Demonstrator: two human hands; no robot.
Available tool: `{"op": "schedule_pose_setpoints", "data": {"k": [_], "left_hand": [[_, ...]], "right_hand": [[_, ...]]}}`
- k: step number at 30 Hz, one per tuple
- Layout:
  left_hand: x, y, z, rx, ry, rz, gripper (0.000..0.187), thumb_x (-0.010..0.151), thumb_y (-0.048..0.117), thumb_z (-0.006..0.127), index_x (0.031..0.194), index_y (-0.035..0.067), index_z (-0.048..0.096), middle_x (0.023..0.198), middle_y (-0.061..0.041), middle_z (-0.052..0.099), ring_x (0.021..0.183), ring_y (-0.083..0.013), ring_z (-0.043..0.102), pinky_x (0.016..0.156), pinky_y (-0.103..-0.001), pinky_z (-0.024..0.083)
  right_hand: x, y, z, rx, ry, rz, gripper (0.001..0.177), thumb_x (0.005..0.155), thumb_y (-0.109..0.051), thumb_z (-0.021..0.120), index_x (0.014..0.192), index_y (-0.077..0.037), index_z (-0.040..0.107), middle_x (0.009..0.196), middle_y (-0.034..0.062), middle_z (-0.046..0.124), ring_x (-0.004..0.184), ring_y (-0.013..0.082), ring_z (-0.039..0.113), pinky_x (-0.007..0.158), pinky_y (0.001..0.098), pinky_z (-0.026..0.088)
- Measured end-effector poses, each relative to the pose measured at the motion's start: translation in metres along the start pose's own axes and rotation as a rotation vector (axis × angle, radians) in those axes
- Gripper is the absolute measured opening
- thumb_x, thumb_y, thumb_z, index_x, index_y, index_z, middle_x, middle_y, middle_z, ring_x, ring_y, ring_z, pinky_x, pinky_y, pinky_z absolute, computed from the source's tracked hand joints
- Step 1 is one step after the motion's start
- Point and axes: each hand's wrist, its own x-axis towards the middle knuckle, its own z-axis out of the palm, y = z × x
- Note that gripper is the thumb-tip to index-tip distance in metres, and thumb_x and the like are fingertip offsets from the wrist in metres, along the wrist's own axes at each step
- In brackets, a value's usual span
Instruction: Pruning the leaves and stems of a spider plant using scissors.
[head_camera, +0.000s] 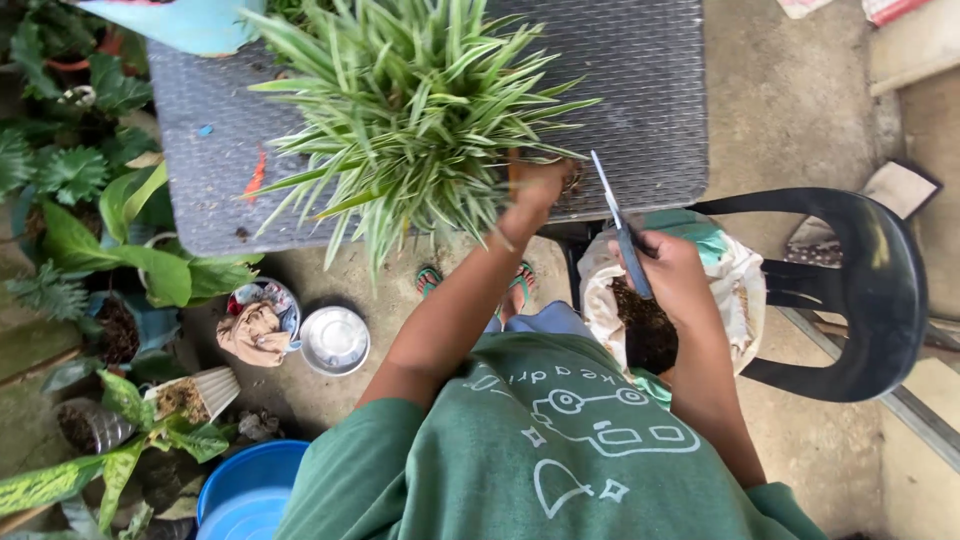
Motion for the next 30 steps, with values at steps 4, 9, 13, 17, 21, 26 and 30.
{"op": "schedule_pose_setpoints", "data": {"k": [4, 9, 13, 17, 21, 26, 30], "left_hand": [[0.067, -0.087, -0.016, 0.337, -0.061, -0.009, 0.013, 0.086, 0.016, 0.073, 0.08, 0.005, 0.071, 0.074, -0.011, 0.071, 0.065, -0.0263, 0.065, 0.06, -0.044, 0.051], [0.067, -0.077, -0.038, 1.341, -0.109, 0.395, 0.012, 0.089, 0.017, 0.072, 0.081, 0.007, 0.072, 0.081, -0.019, 0.072, 0.073, -0.0424, 0.067, 0.059, -0.054, 0.05], [0.039, -0.033, -0.043, 0.849, 0.164, 0.339, 0.017, 0.087, 0.027, 0.076, 0.085, 0.009, 0.077, 0.077, -0.017, 0.071, 0.07, -0.0394, 0.067, 0.062, -0.048, 0.052], [0.033, -0.029, -0.049, 0.614, 0.11, 0.12, 0.024, 0.082, 0.022, 0.078, 0.088, 0.002, 0.069, 0.079, -0.016, 0.073, 0.071, -0.0318, 0.068, 0.065, -0.045, 0.052], [-0.015, 0.009, -0.059, 0.718, -0.113, 0.07, 0.018, 0.097, 0.019, 0.075, 0.103, 0.001, 0.075, 0.093, -0.019, 0.074, 0.078, -0.0315, 0.071, 0.075, -0.042, 0.054], [-0.12, 0.189, -0.063, 0.707, -0.362, -0.175, 0.058, 0.087, 0.006, 0.06, 0.144, 0.011, 0.051, 0.121, -0.021, 0.069, 0.095, -0.0337, 0.072, 0.074, -0.046, 0.06], [-0.171, 0.21, -0.119, 0.523, -0.475, -0.175, 0.031, 0.095, 0.014, 0.061, 0.124, 0.002, 0.064, 0.113, -0.014, 0.075, 0.093, -0.0225, 0.073, 0.078, -0.036, 0.059]], "right_hand": [[0.006, 0.023, -0.022, 0.013, 0.004, 0.018, 0.025, 0.092, -0.023, 0.077, 0.093, 0.001, 0.072, 0.066, -0.0019, 0.06, 0.053, 0.0058, 0.052, 0.047, 0.0226, 0.037], [0.017, 0.031, -0.035, -0.015, 0.036, 0.051, 0.026, 0.09, -0.026, 0.079, 0.089, -0.001, 0.073, 0.065, -0.0038, 0.061, 0.052, 0.0052, 0.051, 0.048, 0.0224, 0.038], [0.025, 0.015, -0.031, -0.084, 0.013, 0.02, 0.025, 0.091, -0.027, 0.078, 0.092, -0.003, 0.075, 0.064, -0.0036, 0.057, 0.054, 0.0039, 0.049, 0.048, 0.0223, 0.036], [0.035, 0.007, -0.025, -0.085, -0.031, -0.055, 0.022, 0.093, -0.023, 0.077, 0.094, -0.001, 0.075, 0.069, -0.005, 0.06, 0.057, 0.0024, 0.049, 0.05, 0.0207, 0.037], [0.038, -0.005, -0.015, 0.067, -0.173, -0.086, 0.015, 0.095, -0.01, 0.07, 0.103, 0.002, 0.073, 0.073, -0.0012, 0.063, 0.057, 0.0049, 0.053, 0.05, 0.0205, 0.04], [0.041, -0.02, 0.004, 0.125, -0.468, -0.105, 0.019, 0.093, -0.002, 0.065, 0.109, 0.007, 0.069, 0.08, 0.0021, 0.067, 0.059, 0.0065, 0.057, 0.052, 0.0214, 0.046], [0.039, -0.034, 0.025, 0.024, -0.689, -0.044, 0.02, 0.092, -0.005, 0.068, 0.11, 0.006, 0.071, 0.077, 0.0019, 0.067, 0.061, 0.005, 0.058, 0.054, 0.021, 0.048]]}}
